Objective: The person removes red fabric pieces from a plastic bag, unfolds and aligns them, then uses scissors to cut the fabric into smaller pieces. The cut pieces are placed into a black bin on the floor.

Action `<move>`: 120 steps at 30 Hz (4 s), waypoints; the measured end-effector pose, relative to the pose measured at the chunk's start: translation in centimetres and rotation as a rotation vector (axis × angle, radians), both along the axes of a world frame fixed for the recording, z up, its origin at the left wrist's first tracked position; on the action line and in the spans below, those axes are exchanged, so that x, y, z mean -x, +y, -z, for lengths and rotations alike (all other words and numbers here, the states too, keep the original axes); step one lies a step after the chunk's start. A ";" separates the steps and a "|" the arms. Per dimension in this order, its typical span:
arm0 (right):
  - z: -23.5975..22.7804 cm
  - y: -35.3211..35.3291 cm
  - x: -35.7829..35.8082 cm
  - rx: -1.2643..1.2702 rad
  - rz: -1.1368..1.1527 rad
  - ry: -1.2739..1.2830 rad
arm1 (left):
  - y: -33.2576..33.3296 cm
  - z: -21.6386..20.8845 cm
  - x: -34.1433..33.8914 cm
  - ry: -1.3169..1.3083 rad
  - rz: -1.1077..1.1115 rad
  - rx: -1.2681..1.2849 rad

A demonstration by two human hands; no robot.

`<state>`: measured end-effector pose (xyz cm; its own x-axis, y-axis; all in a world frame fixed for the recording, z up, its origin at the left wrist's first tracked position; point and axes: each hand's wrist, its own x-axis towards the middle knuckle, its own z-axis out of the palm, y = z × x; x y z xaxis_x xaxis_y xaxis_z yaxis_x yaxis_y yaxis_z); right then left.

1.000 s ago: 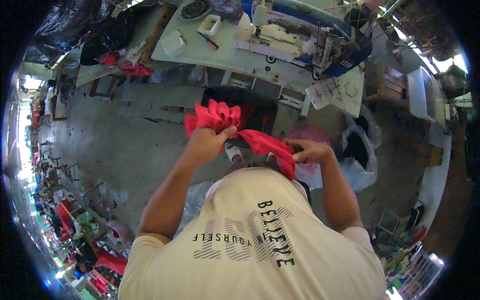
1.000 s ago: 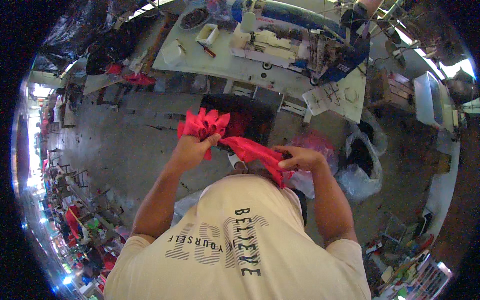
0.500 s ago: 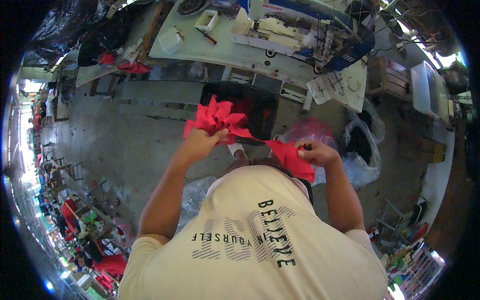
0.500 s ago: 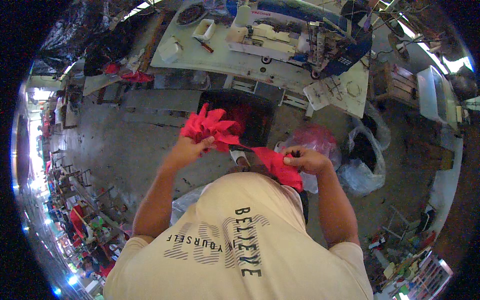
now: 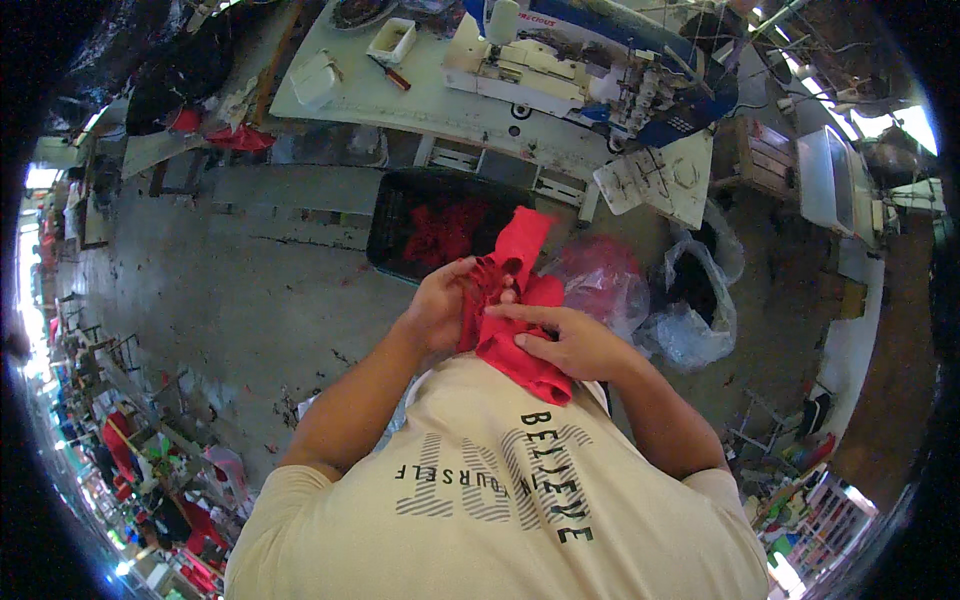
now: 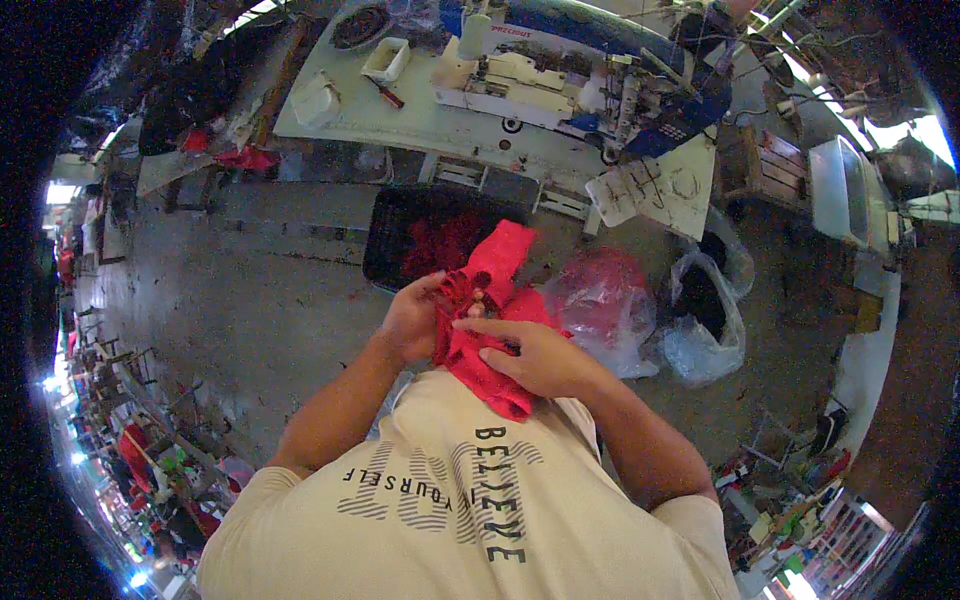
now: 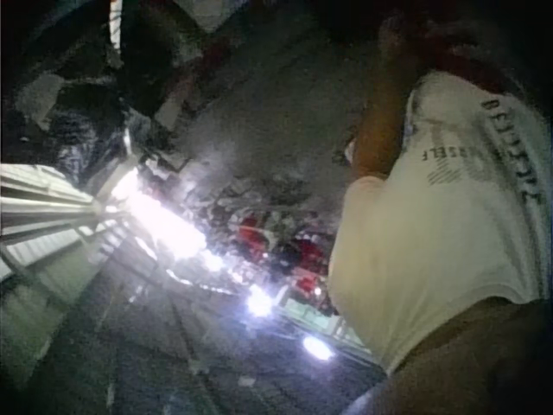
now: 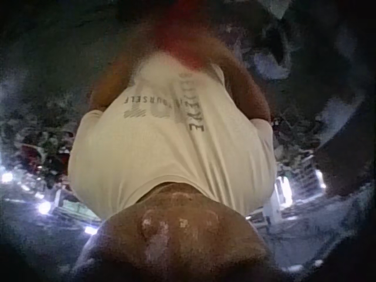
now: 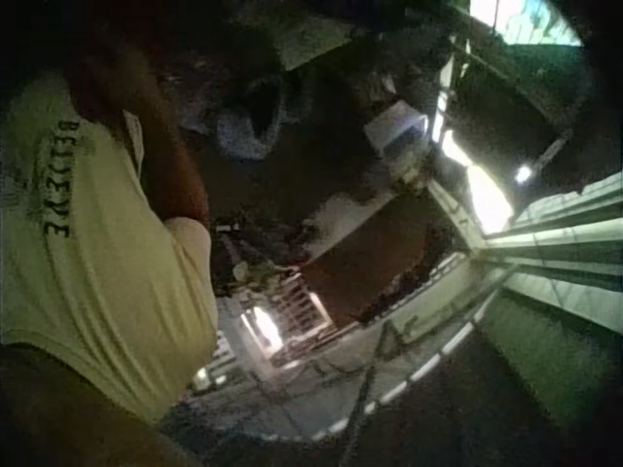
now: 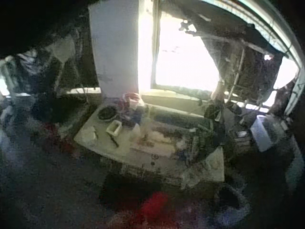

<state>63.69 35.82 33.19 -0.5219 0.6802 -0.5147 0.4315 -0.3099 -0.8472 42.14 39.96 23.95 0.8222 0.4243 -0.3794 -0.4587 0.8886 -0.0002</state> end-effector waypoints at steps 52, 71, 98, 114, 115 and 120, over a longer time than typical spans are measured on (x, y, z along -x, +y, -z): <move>4.6 2.2 -11.0 0.143 0.278 -0.055 | 4.8 -7.9 0.7 1.386 0.802 -1.271; -2.4 -1.5 0.4 -0.226 0.223 -0.079 | 0.7 -3.8 -1.7 0.272 0.118 -0.195; -3.2 -2.6 0.2 -0.353 0.146 -0.069 | 1.3 -7.2 0.0 0.374 0.296 -0.327; 9.5 -0.4 -2.1 -0.276 0.423 0.073 | 0.2 -12.1 -0.7 1.116 -0.329 -1.128; 10.7 -0.3 -2.2 -0.339 0.493 0.009 | 0.6 -12.1 -0.3 1.185 -0.373 -1.218; 11.3 -0.1 -1.7 -0.335 0.663 0.001 | 1.8 -14.4 0.7 1.328 -0.587 -1.414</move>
